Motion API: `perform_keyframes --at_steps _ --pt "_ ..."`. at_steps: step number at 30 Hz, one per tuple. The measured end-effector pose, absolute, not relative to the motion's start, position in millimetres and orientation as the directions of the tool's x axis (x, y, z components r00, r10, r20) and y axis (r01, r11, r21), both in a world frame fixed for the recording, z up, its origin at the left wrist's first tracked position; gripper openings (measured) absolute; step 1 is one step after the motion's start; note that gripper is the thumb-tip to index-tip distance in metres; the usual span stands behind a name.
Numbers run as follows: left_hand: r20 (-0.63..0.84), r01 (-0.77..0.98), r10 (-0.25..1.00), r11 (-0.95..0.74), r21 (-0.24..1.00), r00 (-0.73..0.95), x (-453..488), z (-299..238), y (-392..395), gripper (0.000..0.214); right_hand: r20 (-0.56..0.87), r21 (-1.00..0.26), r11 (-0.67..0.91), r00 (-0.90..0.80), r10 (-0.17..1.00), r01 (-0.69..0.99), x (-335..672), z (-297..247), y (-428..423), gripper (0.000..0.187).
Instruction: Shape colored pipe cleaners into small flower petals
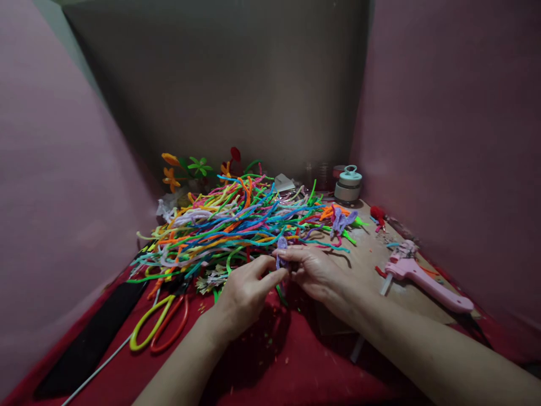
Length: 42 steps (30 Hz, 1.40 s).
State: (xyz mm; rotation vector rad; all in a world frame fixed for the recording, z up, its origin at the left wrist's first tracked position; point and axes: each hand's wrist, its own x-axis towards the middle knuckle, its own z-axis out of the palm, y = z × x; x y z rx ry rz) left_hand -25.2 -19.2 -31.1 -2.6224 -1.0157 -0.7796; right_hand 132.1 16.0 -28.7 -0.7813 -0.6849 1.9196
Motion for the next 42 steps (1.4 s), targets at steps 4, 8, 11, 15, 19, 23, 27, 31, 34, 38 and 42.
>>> perform_keyframes --at_steps 4,8,11,15,19,23,27,31,34,38,42 --pt "0.554 0.665 0.562 -0.747 0.02 0.614 -24.4 -32.8 -20.4 0.021 -0.245 -0.726 -0.427 -0.378 0.893 -0.539 131.5 -30.7 15.1 0.013" --pt "0.646 0.583 0.598 -0.763 0.279 0.474 -22.2 -27.0 -22.6 0.019 -0.211 -0.75 -0.412 -0.402 0.891 -0.518 132.4 -29.1 12.9 0.011" --pt "0.605 0.482 0.703 -0.704 0.521 0.373 -20.4 -16.0 -25.9 0.017 -0.168 -0.787 -0.377 -0.417 0.893 -0.489 133.1 -28.9 11.6 0.01" --pt "0.481 0.399 0.79 -0.61 0.685 0.381 -19.5 -4.9 -29.4 0.016 -0.08 -0.863 -0.281 -0.434 0.897 -0.421 134.3 -34.1 12.5 0.007" --pt "0.467 0.436 0.793 -0.606 0.665 0.391 -20.8 -2.4 -30.3 0.012 -0.011 -0.929 -0.169 -0.431 0.902 -0.329 135.7 -38.1 14.4 0.011" --pt "0.465 0.542 0.779 -0.626 0.56 0.419 -23.2 -4.6 -28.9 0.011 -0.028 -0.947 -0.159 -0.42 0.907 -0.28 135.3 -37.4 13.9 0.009" --pt "0.448 0.635 0.76 -0.644 0.426 0.47 -23.8 -8.4 -27.8 0.015 -0.058 -0.961 -0.16 -0.402 0.914 -0.226 134.5 -34.8 11.6 0.006" --pt "0.43 0.691 0.76 -0.637 0.342 0.487 -22.5 -10.3 -28.7 0.017 -0.099 -0.976 -0.164 -0.381 0.919 -0.142 134.1 -33.6 9.4 0.008" --pt "0.436 0.712 0.757 -0.633 0.304 0.487 -21.4 -11.2 -29.9 0.016 -0.076 -0.987 -0.122 -0.374 0.925 -0.102 133.7 -36.6 9.5 0.011" --pt "0.422 0.744 0.758 -0.622 0.243 0.496 -20.1 -13.8 -31.3 0.014 -0.061 -0.996 -0.082 -0.343 0.937 -0.045 132.6 -43.1 11.3 0.011" --pt "0.415 0.777 0.752 -0.612 0.149 0.513 -15.8 -17.9 -32.2 0.013 -0.049 -0.999 -0.05 -0.325 0.945 0.005 131.3 -45.8 11.8 0.013"
